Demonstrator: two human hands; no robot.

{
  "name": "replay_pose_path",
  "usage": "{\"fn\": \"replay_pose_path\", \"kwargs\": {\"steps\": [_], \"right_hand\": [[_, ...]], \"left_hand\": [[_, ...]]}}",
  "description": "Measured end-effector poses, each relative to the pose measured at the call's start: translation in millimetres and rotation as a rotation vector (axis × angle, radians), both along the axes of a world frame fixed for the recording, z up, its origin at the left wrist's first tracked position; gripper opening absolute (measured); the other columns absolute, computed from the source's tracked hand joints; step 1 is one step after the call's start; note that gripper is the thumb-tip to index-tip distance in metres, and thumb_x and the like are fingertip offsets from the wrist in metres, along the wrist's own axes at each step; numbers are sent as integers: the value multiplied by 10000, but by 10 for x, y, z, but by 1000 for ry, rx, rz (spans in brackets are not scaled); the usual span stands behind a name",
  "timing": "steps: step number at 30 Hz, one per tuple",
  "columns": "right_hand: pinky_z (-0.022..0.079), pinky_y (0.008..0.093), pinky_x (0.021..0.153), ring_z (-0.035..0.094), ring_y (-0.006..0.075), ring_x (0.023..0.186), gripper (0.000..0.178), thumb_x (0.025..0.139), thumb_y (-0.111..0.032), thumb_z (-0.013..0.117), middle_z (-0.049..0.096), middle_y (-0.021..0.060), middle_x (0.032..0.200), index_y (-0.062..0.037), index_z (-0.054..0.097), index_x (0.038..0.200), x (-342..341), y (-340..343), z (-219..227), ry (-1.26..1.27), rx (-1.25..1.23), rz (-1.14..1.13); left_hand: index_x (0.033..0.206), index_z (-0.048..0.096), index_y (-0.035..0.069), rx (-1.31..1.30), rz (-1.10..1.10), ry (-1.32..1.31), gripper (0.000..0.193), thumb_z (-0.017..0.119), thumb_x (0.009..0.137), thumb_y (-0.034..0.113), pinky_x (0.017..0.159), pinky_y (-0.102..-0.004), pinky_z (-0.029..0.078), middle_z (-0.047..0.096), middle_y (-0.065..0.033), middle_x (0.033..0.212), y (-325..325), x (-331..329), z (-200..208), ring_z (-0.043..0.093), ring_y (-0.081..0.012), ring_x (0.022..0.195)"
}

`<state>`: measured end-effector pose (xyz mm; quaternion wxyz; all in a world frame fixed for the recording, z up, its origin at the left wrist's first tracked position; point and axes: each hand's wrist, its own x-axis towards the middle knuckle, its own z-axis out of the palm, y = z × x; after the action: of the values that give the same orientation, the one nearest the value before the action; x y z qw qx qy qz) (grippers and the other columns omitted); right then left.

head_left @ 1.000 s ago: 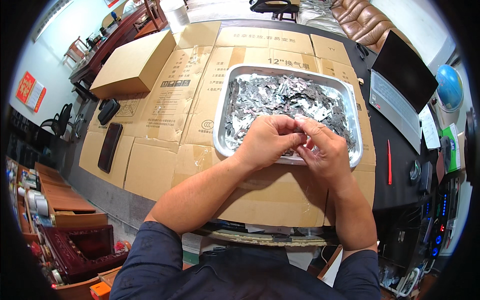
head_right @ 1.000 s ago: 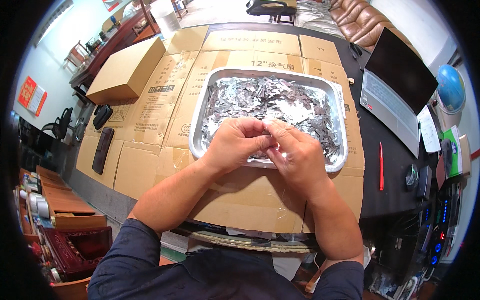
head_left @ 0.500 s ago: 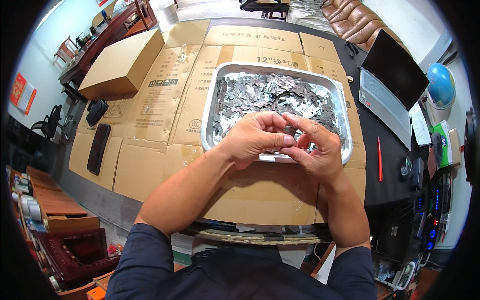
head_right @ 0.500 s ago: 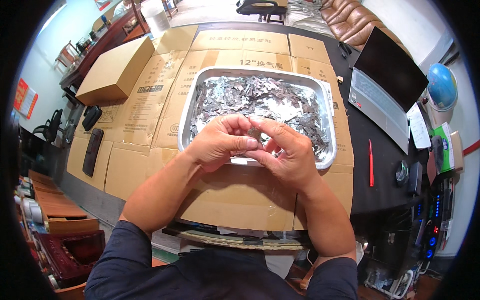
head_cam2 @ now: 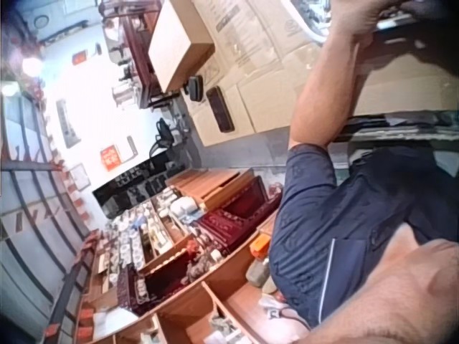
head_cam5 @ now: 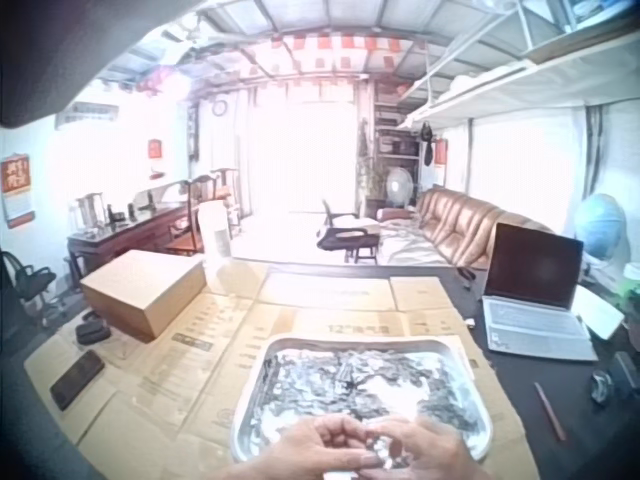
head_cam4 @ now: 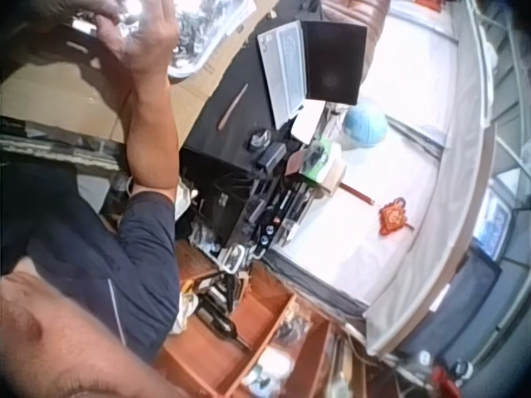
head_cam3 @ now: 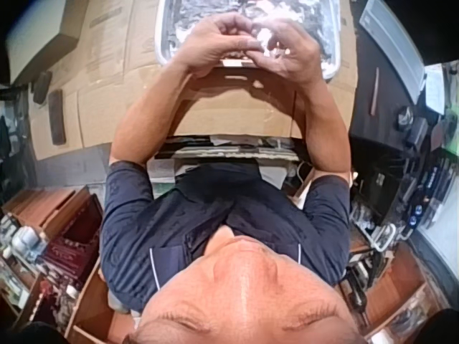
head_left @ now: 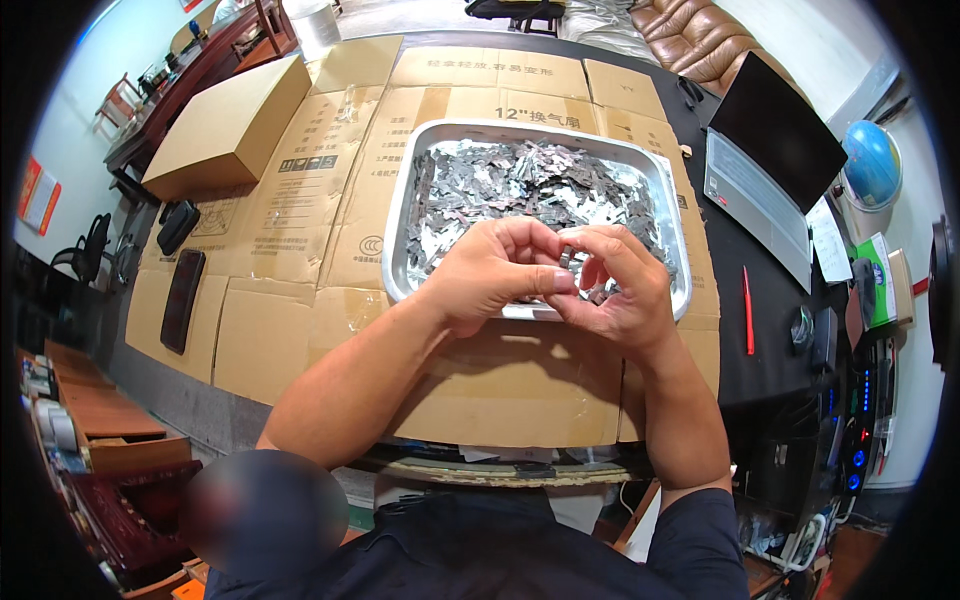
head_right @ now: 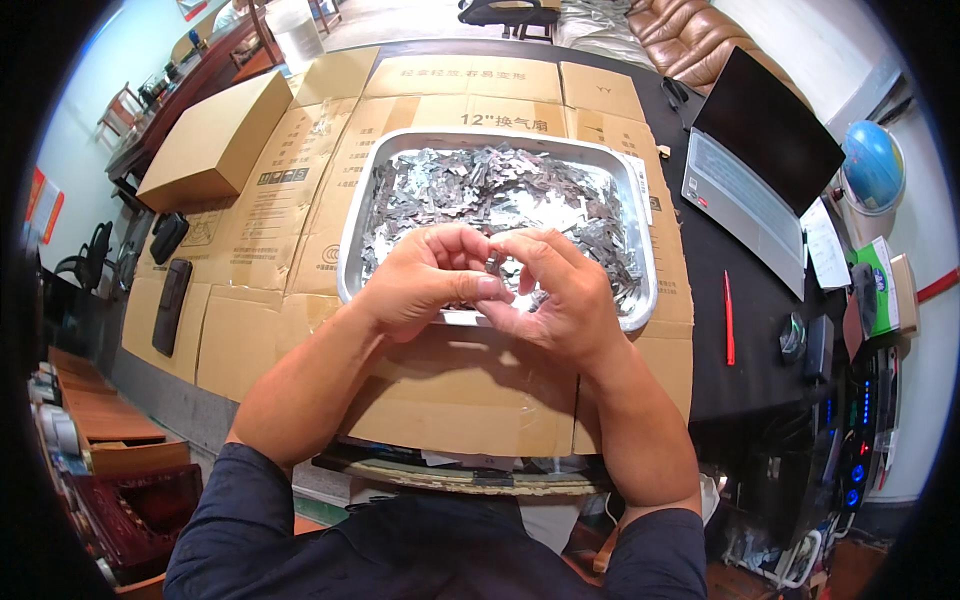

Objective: The person repeatedly picks up small metallic pieces from a tray, separates them by hand, and places them back into the tray. The hands work continuously over the tray, handling the pieces one at a time.

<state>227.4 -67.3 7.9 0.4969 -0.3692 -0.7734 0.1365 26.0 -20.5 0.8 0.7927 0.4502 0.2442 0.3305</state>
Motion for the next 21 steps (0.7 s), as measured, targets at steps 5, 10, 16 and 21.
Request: {"fn": "replay_pose_path", "kwargs": {"steps": [5,10,16,21], "right_hand": [[543,280,614,626,128,700,549,705,-89,909,697,83,1081,-55,696,1210,39,26,26,4,-77,13],[483,227,603,583,63,707,355,885,-55,777,700,67,1095,-36,694,1230,338,123,93,375,-229,-218],[494,255,613,610,96,682,139,925,-54,727,679,52,940,12,750,1045,540,263,12,146,-285,-492],[518,326,640,633,198,670,184,829,-34,761,663,106,891,-11,761,1012,422,246,-98,-87,-268,-453]], "left_hand": [[1105,628,20,-1,35,-15,275,784,881,-11,721,-277,608,741,-116,965,12,-3,8,744,-170,873],[1282,582,-16,16,148,-17,408,756,914,8,635,-254,568,735,-134,974,82,-56,36,745,-209,830],[1304,565,-14,5,226,8,428,754,922,28,630,-243,569,713,-97,921,93,-78,60,748,-190,821],[1274,600,-3,83,193,41,386,754,922,33,633,-239,572,714,-79,905,67,-57,50,748,-181,814]]}}
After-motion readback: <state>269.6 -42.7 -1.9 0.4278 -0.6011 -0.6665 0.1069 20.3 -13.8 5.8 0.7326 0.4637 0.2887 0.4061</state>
